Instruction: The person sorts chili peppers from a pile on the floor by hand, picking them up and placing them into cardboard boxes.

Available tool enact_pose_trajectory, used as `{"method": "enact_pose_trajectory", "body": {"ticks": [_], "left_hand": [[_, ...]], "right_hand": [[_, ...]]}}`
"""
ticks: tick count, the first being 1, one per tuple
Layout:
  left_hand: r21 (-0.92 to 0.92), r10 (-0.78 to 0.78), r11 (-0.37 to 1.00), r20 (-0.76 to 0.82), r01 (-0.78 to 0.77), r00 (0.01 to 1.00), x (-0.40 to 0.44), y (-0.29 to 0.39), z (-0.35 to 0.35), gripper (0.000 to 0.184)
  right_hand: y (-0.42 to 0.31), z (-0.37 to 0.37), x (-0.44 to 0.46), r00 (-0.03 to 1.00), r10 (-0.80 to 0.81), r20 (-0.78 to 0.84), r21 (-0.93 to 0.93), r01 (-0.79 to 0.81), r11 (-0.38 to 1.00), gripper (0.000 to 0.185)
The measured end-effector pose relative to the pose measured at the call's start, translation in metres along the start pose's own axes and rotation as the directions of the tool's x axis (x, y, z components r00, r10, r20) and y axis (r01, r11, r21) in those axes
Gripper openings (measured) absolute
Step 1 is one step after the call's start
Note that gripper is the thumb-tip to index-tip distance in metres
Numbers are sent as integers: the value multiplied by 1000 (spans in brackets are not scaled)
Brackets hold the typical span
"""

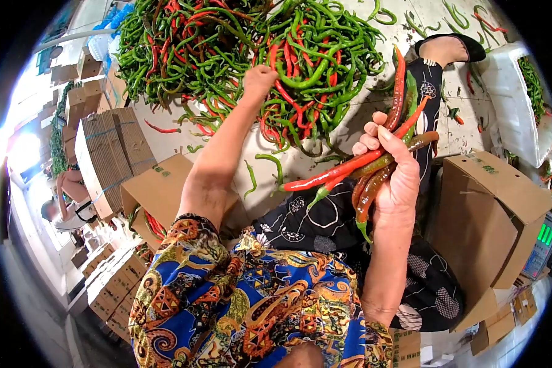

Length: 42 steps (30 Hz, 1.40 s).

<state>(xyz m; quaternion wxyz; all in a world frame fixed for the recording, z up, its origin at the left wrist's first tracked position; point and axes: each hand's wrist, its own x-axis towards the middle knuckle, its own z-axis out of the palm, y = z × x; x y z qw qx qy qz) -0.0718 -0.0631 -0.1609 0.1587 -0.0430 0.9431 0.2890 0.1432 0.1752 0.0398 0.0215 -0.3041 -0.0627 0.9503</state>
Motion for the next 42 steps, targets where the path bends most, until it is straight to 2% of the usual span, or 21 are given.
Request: {"method": "enact_pose_trajectory", "body": {"ticks": [2, 4, 5, 8, 10, 11, 14, 17, 18, 20, 22, 23, 24, 26, 28, 30, 31, 33, 37, 41, 42], "left_hand": [[-107, 45, 992, -163, -63, 986, -1, -1, -16, 29], [-538, 2, 839, -149, -83, 989, -35, 37, -58, 23], [-625, 73, 767, -139, -144, 988, -54, 54, -75, 21], [-512, 259, 838, 70, -188, 963, -114, 97, -102, 19], [-268, 537, 813, 5, -516, 844, -143, 118, -103, 17], [-225, 684, 704, -42, -673, 729, -151, 128, -100, 14], [-189, 764, 645, 115, -741, 635, -179, 152, -90, 11], [-470, 581, 787, 348, -399, 736, -164, 156, -76, 12], [-691, 500, 712, 375, -125, 781, -153, 147, -64, 18], [-744, 308, 663, 371, 82, 876, -139, 133, -60, 24], [-647, 275, 761, 262, -43, 925, -125, 91, -34, 29], [-551, 227, 834, 314, -18, 922, -124, 70, -25, 30], [-387, 254, 915, 324, -118, 911, -132, 64, -26, 32], [-317, 259, 938, 365, -142, 894, -143, 39, 1, 29], [-586, 186, 783, 540, 207, 821, -144, 20, 27, 36], [-384, 43, 892, 599, 239, 800, -143, 32, 20, 38], [-365, 138, 931, 412, 24, 901, -142, 30, 23, 36], [-219, 348, 918, 49, -330, 936, -135, 31, 33, 30], [-213, 376, 912, 95, -350, 922, -110, 27, 47, 30], [17, 180, 980, 331, -197, 926, -118, 55, 41, 40], [8, 189, 981, 212, -195, 959, -119, 60, 50, 42]], "right_hand": [[1, 0, -3, 1000, -14, -2, 2, 14, 1000, 26], [2, -2, -2, 997, -31, -65, -69, 27, 997, 25], [2, -3, -1, 995, -39, -93, -106, 29, 994, 24], [10, 2, 6, 991, -21, -132, -181, -4, 984, 20], [23, 7, 11, 992, 30, -125, -199, -54, 978, 17], [31, 10, 10, 992, -2, -122, -285, -34, 958, 19], [43, -1, 6, 999, -35, -8, -435, 28, 900, 29], [46, 0, 14, 991, -80, -109, -540, 9, 842, 28], [42, -1, 19, 985, -51, -167, -585, -57, 809, 28], [35, -5, 28, 964, -99, -248, -455, -26, 890, 23], [32, -7, 37, 940, -117, -321, -316, 10, 949, 18], [31, -8, 38, 926, -154, -345, -178, 97, 979, 18], [31, 3, 30, 922, -203, -329, -192, 145, 971, 19], [36, -4, 30, 965, -164, -203, -357, 83, 931, 21], [41, -20, 47, 968, -77, -240, -369, -17, 929, 19], [36, -9, 41, 964, -83, -252, -348, -10, 938, 19], [33, -3, 35, 967, -84, -242, -341, -4, 940, 21], [26, 0, 21, 969, -109, -221, -318, 34, 947, 21], [4, 13, -17, 964, -163, -209, -252, 108, 962, 24], [-12, 19, -42, 986, -150, -67, -201, 134, 970, 30], [-12, 19, -44, 982, -171, -82, -181, 154, 971, 27]]}}
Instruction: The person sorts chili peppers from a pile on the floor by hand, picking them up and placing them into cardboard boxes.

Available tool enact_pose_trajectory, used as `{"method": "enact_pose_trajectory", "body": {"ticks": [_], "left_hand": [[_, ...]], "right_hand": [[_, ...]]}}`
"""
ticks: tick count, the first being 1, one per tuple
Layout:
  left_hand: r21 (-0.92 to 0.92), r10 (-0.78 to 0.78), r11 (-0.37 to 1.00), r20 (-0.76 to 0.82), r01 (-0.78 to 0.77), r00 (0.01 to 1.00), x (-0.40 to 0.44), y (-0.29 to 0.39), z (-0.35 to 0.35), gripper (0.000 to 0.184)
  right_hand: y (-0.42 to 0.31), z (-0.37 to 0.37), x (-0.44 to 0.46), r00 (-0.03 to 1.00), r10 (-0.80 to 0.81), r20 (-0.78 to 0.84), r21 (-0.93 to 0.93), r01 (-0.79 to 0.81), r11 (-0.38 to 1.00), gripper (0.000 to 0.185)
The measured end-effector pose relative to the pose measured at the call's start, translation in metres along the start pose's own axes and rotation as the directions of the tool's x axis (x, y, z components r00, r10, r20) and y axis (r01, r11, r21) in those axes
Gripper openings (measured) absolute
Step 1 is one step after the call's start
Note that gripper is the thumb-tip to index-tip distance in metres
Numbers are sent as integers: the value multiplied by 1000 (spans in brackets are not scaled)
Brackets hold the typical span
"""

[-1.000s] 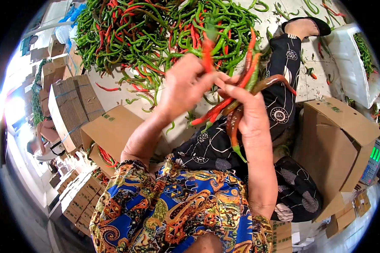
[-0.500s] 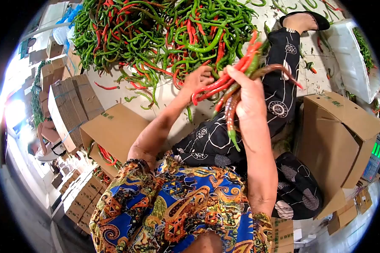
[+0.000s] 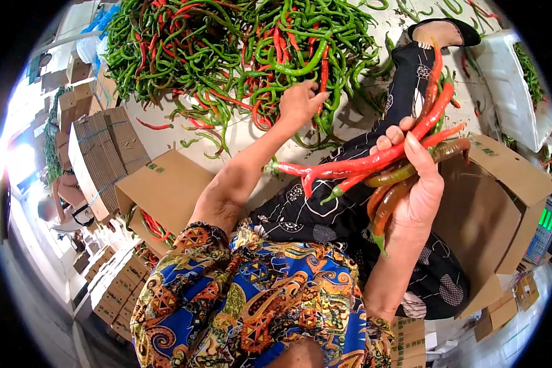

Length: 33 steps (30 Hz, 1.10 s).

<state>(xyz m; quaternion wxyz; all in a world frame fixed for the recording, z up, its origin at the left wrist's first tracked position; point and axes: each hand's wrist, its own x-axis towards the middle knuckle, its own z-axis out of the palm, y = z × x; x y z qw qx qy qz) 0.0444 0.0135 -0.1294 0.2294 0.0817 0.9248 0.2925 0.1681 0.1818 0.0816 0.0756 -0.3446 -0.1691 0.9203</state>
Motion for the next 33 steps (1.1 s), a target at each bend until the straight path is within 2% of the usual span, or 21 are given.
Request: {"method": "enact_pose_trajectory", "body": {"ticks": [2, 3, 4, 6, 8, 9, 10, 12, 15, 18, 19, 20, 22, 24, 27, 28, 29, 30, 31, 32, 33], "left_hand": [[53, 216, 976, -337, -211, 916, 8, 7, 12, 38], [13, 173, 984, -298, -178, 939, 13, 11, 14, 35], [144, 152, 982, -204, -124, 967, 20, 13, 17, 31], [152, 3, 988, -112, 14, 994, 34, 14, 27, 29], [-277, -96, 950, 175, 142, 980, 39, 18, 8, 26], [-534, -68, 801, 367, 270, 928, 45, 1, 17, 24], [-574, -46, 747, 459, 336, 887, 36, 13, -3, 21], [-691, 40, 621, 499, 370, 866, 18, 30, -35, 20], [-791, 89, 474, 480, 387, 873, 2, 53, -77, 17], [-840, 100, 421, 420, 344, 902, -4, 66, -105, 18], [-843, 85, 471, 336, 259, 938, -5, 71, -111, 18], [-866, 78, 451, 278, 214, 958, -10, 79, -117, 19], [-842, 35, 524, 174, 130, 984, -1, 77, -120, 18], [-855, 22, 497, 181, 147, 983, 2, 100, -123, 17], [-825, 223, 563, 204, 45, 953, 36, 171, -121, 17], [-859, 373, 511, 185, -34, 909, 49, 213, -117, 20], [-879, 412, 477, 190, -33, 891, 51, 270, -115, 21], [-922, 600, 385, 212, -46, 772, 54, 315, -115, 25], [-949, 670, 314, 191, -41, 717, 53, 359, -113, 30], [-968, 774, 228, 246, 106, 583, 76, 380, -98, 32], [-973, 757, 223, 211, 59, 618, 76, 386, -95, 36]], "right_hand": [[2, -7, -3, 1000, 6, 23, 5, -6, 1000, 27], [4, -11, -4, 1000, 13, 23, 10, -14, 1000, 27], [6, -14, -4, 999, 23, 29, 14, -23, 1000, 27], [10, -21, -6, 999, 40, 36, 29, -41, 999, 28], [10, -24, -10, 998, 42, 38, 55, -44, 998, 28], [9, -28, -11, 997, 47, 61, 108, -54, 993, 28], [8, -31, -12, 997, 37, 69, 123, -46, 991, 29], [9, -35, -14, 996, 28, 84, 151, -41, 988, 29], [13, -38, -15, 998, 29, 57, 107, -35, 994, 30], [12, -36, -14, 998, 33, 61, 127, -40, 991, 30], [12, -37, -13, 997, 44, 71, 148, -54, 988, 28], [13, -34, -14, 998, 29, 53, 166, -38, 985, 28], [15, -39, -16, 999, -28, 18, 72, 27, 997, 29], [15, -46, -20, 1000, -22, -3, 70, 22, 997, 30], [20, -50, -25, 998, -51, 42, 114, 46, 992, 30], [22, -47, -26, 998, -30, 57, 164, 20, 986, 29], [26, -51, -22, 993, -18, 117, 233, -10, 973, 28], [25, -49, -21, 995, -5, 98, 215, -16, 976, 27], [22, -46, -20, 996, -14, 85, 191, -2, 982, 27], [19, -45, -21, 998, -21, 67, 171, 10, 985, 27], [19, -45, -21, 998, -44, 55, 199, 32, 979, 25]]}}
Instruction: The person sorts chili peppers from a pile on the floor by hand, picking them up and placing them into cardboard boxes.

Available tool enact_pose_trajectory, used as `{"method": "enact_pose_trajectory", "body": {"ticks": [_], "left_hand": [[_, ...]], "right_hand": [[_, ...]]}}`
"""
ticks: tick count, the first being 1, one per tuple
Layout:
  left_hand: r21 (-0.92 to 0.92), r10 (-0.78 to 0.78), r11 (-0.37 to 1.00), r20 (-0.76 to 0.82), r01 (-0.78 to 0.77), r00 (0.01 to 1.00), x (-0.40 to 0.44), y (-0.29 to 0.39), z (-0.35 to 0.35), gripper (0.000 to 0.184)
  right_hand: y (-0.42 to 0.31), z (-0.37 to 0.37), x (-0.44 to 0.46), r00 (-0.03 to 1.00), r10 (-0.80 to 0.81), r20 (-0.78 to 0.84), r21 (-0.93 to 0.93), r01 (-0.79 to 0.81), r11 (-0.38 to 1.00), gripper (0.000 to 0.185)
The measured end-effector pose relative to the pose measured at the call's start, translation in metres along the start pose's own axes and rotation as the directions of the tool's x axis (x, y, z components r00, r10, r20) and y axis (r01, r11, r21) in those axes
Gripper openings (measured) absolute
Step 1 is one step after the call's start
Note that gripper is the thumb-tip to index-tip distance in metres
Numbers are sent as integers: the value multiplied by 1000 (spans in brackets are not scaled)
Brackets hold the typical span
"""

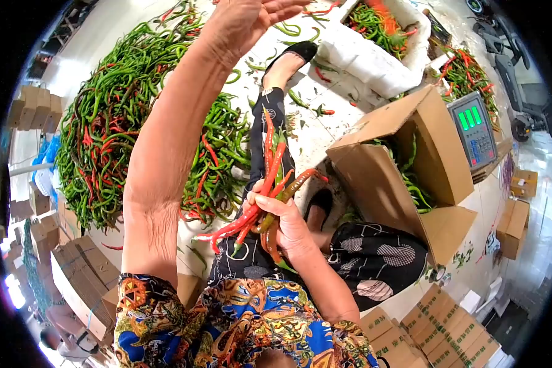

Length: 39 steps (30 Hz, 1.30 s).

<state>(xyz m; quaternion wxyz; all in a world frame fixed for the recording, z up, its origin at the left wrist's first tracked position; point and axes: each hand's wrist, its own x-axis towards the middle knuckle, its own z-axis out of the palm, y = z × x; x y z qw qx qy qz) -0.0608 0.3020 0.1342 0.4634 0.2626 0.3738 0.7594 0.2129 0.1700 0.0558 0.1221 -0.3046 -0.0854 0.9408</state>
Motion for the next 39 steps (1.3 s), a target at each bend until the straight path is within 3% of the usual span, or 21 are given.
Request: {"method": "enact_pose_trajectory", "body": {"ticks": [2, 3, 4, 6, 8, 10, 12, 13, 15, 17, 18, 19, 21, 23, 25, 29, 33, 35, 37, 38, 39], "left_hand": [[77, 48, 996, -31, -46, 998, 1, -17, -22, 49], [134, 15, 991, -106, -1, 994, -19, -20, -35, 33], [186, -22, 981, -187, 57, 982, -46, -26, -52, 32], [230, -99, 955, -353, 188, 930, -106, -52, -111, 32], [268, -119, 905, -586, 331, 801, -173, -76, -155, 32], [313, -106, 847, -693, 430, 713, -239, -101, -175, 28], [457, -85, 679, -728, 574, 680, -289, -135, -194, 25], [609, -27, 446, -724, 656, 689, -302, -147, -200, 30], [743, 63, 168, -664, 648, 745, -298, -167, -199, 39], [764, 217, 220, -645, 607, 732, -282, -198, -202, 33], [726, 165, 117, -687, 678, 708, -274, -208, -204, 38], [650, 108, 108, -760, 752, 641, -264, -203, -193, 35], [588, 64, 101, -809, 803, 584, -255, -208, -197, 28], [370, -187, 670, -756, 644, 628, -263, -201, -193, 22], [221, -280, 805, -676, 550, 681, -270, -152, -156, 14], [-67, -449, 865, -550, 498, 704, -309, -75, -134, 19], [-171, -426, 901, -514, 398, 744, -343, -31, -120, 20], [-130, -411, 908, -468, 398, 782, -350, -22, -122, 20], [438, -229, 754, -523, 490, 821, -348, -34, -130, 21], [572, -200, 651, -505, 499, 840, -351, -36, -130, 21], [472, -246, 716, -520, 515, 818, -350, -38, -126, 21]], "right_hand": [[-6, 5, -4, 999, -27, -40, -15, 27, 1000, 28], [-8, 3, -8, 997, -24, -73, -30, 22, 999, 29], [-7, -3, -6, 999, -50, -20, -81, 48, 996, 33], [-8, -8, -8, 999, 37, -26, 12, -37, 999, 33], [-4, -12, -3, 997, 41, 66, 79, -47, 996, 33], [-4, -13, 1, 986, 56, 154, 66, -67, 996, 33], [-4, -14, 2, 986, 58, 158, 44, -65, 997, 32], [-3, -11, 3, 985, 57, 161, 36, -63, 997, 32], [-1, -9, 3, 988, 53, 146, 21, -57, 998, 32], [2, -6, 5, 990, 55, 133, 11, -57, 998, 32], [4, -4, 6, 990, 54, 128, 8, -56, 998, 32], [5, -2, 6, 991, 50, 121, 4, -51, 999, 32], [3, 2, 7, 993, 45, 113, -27, -42, 999, 34], [3, 2, 8, 991, 44, 124, -42, -39, 998, 34], [3, 2, 6, 995, 48, 88, -24, -46, 999, 34], [4, 6, 8, 995, 64, 82, -63, -59, 996, 31], [5, 7, 7, 997, 67, 39, -78, -64, 995, 27], [5, 4, 7, 997, 60, 57, -59, -57, 997, 27], [8, 5, 7, 996, 70, 51, -75, -66, 995, 26], [10, 5, 7, 997, 75, 37, -89, -71, 994, 25], [11, 6, 6, 997, 76, 22, -103, -73, 992, 25]]}}
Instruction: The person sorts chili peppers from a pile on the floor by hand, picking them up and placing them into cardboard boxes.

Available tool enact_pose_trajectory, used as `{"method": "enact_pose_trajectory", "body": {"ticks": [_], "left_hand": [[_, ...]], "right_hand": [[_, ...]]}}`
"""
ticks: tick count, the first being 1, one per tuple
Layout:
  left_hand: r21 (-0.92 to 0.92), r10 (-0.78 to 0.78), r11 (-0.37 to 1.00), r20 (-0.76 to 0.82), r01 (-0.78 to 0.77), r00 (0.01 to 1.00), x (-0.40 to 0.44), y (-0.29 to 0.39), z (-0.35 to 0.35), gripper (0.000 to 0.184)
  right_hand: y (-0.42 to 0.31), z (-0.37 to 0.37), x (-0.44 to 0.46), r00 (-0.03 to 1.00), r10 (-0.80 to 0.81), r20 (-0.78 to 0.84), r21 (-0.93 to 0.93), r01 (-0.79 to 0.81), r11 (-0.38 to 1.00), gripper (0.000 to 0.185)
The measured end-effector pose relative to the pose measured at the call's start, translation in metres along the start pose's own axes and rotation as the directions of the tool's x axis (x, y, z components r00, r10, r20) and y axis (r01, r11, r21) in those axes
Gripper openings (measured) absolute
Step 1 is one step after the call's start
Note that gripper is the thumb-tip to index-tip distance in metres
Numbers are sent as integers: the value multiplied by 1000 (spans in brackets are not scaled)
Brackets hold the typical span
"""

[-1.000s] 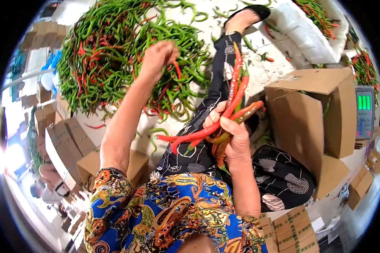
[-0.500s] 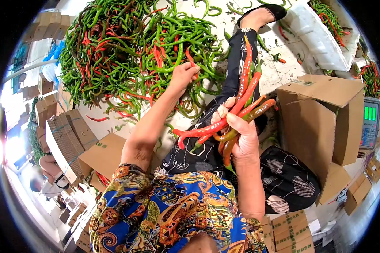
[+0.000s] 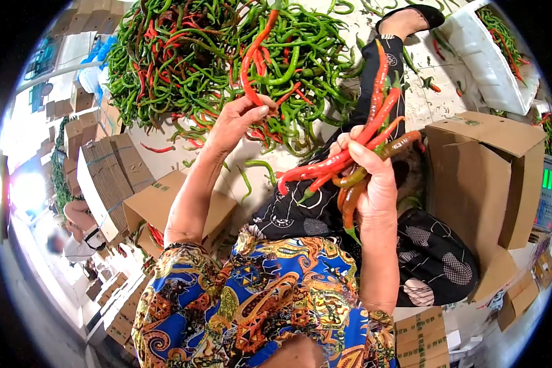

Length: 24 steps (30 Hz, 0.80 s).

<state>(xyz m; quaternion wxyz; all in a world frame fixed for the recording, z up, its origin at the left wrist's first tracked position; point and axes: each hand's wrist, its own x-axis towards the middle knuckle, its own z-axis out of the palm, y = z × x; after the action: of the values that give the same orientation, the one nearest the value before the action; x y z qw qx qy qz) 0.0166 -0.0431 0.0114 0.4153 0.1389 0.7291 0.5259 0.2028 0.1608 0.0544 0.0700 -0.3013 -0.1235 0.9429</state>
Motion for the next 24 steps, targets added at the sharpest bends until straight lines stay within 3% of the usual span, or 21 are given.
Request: {"method": "enact_pose_trajectory", "body": {"ticks": [2, 4, 6, 8, 10, 11, 12, 14, 16, 18, 20, 21, 22, 24], "left_hand": [[-77, -12, 997, -22, 10, 1000, -2, 4, 10, 20], [-13, 65, 998, -72, -66, 995, 0, 4, 20, 20], [240, 179, 960, -125, -146, 976, -4, 11, 28, 20], [337, 311, 903, -92, -264, 946, -6, 15, 35, 20], [292, 386, 894, -119, -339, 915, -9, 20, 46, 14], [286, 349, 906, -86, -312, 933, -13, 26, 48, 14], [368, 453, 839, -65, -400, 889, -12, 24, 50, 13], [656, 572, 539, 176, -528, 801, -15, 29, 45, 21], [770, 556, 326, 313, -548, 770, -21, 46, 50, 20], [790, 519, 237, 388, -565, 761, -24, 54, 47, 19], [744, 533, 303, 386, -596, 753, -30, 58, 47, 20], [718, 540, 334, 385, -610, 748, -33, 61, 47, 21], [746, 441, 389, 364, -540, 820, -40, 63, 38, 24], [686, 633, 492, 142, -537, 761, -51, 66, 24, 29]], "right_hand": [[2, 5, 0, 1000, 19, 2, -25, -19, 999, 22], [4, 6, 1, 997, 71, 18, -29, -70, 997, 23], [7, 8, 3, 999, 46, -29, -75, -48, 996, 23], [7, 13, 4, 996, 28, -81, -132, -39, 990, 22], [7, 16, 8, 996, 34, -83, -65, -39, 997, 20], [6, 18, 9, 995, 46, -90, -46, -50, 998, 20], [7, 19, 10, 993, 60, -99, -28, -64, 998, 20], [8, 21, 17, 999, 28, 20, -33, -27, 999, 24], [7, 23, 17, 997, 52, 60, -133, -43, 990, 30], [6, 23, 15, 999, 39, 31, -182, -32, 983, 31], [6, 22, 13, 1000, 19, 7, -229, -17, 973, 31], [8, 19, 15, 998, -40, -43, -140, 33, 990, 25], [5, 17, 16, 999, -30, -32, -64, 28, 998, 22], [-3, 20, 13, 1000, -16, -21, 52, 17, 998, 22]]}}
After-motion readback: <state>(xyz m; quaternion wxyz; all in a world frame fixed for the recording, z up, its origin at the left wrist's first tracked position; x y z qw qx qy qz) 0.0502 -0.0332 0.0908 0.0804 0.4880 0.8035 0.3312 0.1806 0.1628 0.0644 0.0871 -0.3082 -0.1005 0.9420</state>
